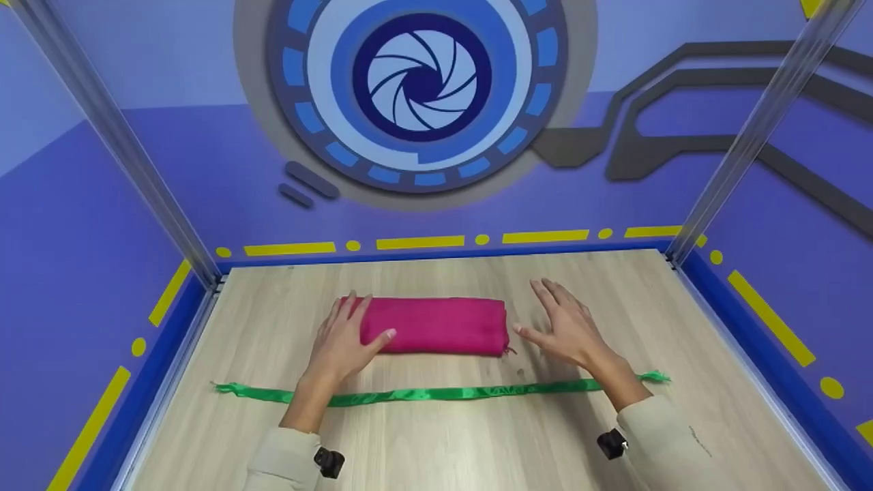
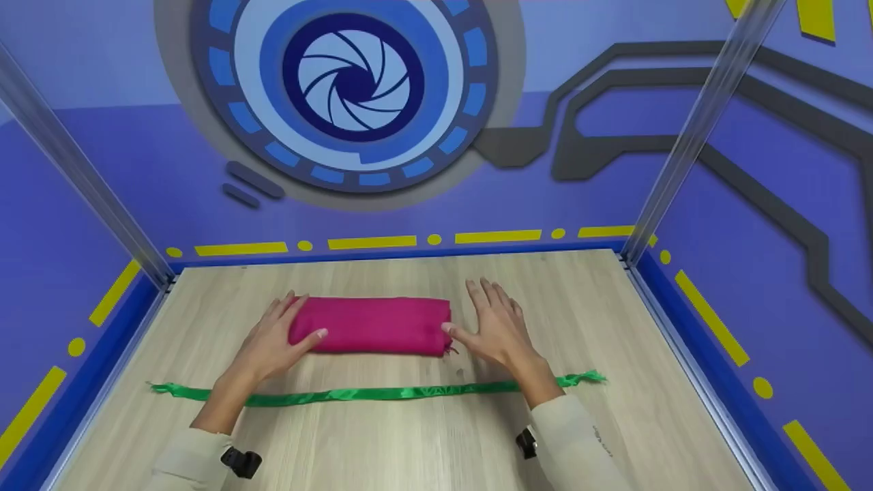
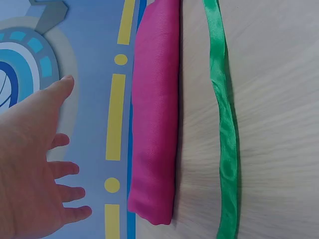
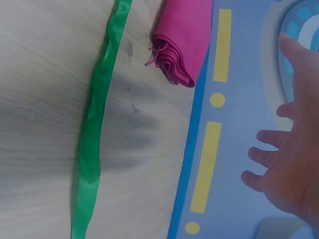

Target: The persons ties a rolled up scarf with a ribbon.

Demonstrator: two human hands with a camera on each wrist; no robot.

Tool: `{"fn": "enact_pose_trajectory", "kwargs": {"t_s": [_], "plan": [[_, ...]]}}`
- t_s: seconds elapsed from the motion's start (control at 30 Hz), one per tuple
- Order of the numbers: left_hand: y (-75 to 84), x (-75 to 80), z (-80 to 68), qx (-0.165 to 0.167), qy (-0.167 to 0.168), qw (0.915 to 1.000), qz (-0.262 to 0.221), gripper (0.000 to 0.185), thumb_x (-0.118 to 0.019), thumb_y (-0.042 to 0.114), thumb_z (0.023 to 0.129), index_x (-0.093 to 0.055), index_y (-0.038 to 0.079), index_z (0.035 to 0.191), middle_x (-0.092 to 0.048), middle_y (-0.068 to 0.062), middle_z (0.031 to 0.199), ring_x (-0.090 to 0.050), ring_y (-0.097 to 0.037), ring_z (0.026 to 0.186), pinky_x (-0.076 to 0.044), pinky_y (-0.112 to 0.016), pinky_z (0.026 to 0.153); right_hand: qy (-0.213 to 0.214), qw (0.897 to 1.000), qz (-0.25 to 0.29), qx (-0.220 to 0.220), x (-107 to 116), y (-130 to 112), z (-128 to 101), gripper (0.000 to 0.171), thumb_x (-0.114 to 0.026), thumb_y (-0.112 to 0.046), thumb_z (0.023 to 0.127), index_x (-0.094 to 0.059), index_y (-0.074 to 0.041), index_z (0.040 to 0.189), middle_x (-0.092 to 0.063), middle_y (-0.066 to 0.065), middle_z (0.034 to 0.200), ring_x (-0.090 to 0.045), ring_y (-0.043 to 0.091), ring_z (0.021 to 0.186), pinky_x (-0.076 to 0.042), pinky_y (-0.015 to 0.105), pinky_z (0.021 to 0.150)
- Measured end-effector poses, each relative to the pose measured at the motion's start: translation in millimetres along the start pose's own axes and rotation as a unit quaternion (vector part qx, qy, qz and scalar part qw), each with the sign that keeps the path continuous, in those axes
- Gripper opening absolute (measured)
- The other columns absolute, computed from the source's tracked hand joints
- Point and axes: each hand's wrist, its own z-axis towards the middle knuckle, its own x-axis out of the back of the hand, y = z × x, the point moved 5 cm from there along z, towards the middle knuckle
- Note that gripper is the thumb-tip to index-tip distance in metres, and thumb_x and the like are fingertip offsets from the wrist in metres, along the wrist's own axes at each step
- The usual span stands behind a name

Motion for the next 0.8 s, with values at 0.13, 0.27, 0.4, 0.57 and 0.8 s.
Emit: {"fn": "enact_pose_trajectory", "kwargs": {"t_s": [0.13, 0.27, 0.4, 0.57, 0.8], "plan": [[-5.2, -3.2, -0.6, -0.001, 0.014, 0.9998, -0.011, 0.091, -0.073, 0.057, 0.094, -0.037, 0.012, 0.165, -0.031, -0.022, 0.170, -0.022, -0.045, 0.158, -0.025, -0.070, 0.120, 0.001, 1.000, 0.013, -0.003, -5, -1, 2, 0.097, -0.071, -0.060, 0.094, -0.033, -0.007, 0.166, -0.033, 0.023, 0.168, -0.031, 0.046, 0.153, -0.026, 0.075, 0.116], [-12.9, -9.8, -2.9, 0.010, 0.019, 0.9993, -0.030, 0.091, -0.072, 0.059, 0.095, -0.036, 0.013, 0.166, -0.029, -0.021, 0.171, -0.021, -0.043, 0.158, -0.025, -0.069, 0.121, -0.003, 0.999, 0.032, -0.012, -12, -2, 5, 0.098, -0.070, -0.063, 0.095, -0.032, -0.007, 0.166, -0.033, 0.022, 0.168, -0.033, 0.046, 0.153, -0.028, 0.073, 0.116], [-23.0, -17.0, -5.2, 0.022, 0.026, 0.9983, -0.046, 0.089, -0.071, 0.057, 0.096, -0.037, 0.012, 0.165, -0.030, -0.021, 0.170, -0.023, -0.043, 0.158, -0.027, -0.069, 0.120, -0.015, 0.999, 0.043, -0.022, -21, -5, 7, 0.101, -0.068, -0.066, 0.095, -0.031, -0.004, 0.166, -0.033, 0.022, 0.168, -0.033, 0.045, 0.153, -0.030, 0.072, 0.117], [-36.9, -21.6, -1.6, 0.045, 0.041, 0.9961, -0.063, 0.086, -0.071, 0.054, 0.098, -0.038, 0.010, 0.164, -0.032, -0.020, 0.169, -0.030, -0.042, 0.155, -0.033, -0.067, 0.118, -0.020, 0.997, 0.058, -0.044, -28, -8, 9, 0.104, -0.067, -0.067, 0.094, -0.030, 0.000, 0.165, -0.033, 0.025, 0.167, -0.034, 0.046, 0.152, -0.031, 0.070, 0.117], [-51.0, -25.0, 4.3, 0.081, 0.029, 0.9929, -0.082, 0.087, -0.068, 0.053, 0.099, -0.033, 0.009, 0.166, -0.027, -0.020, 0.171, -0.029, -0.043, 0.155, -0.032, -0.068, 0.118, -0.026, 0.992, 0.099, -0.079, -40, -8, 14, 0.109, -0.068, -0.070, 0.092, -0.027, -0.001, 0.166, -0.030, 0.024, 0.169, -0.031, 0.044, 0.154, -0.031, 0.066, 0.119]]}}
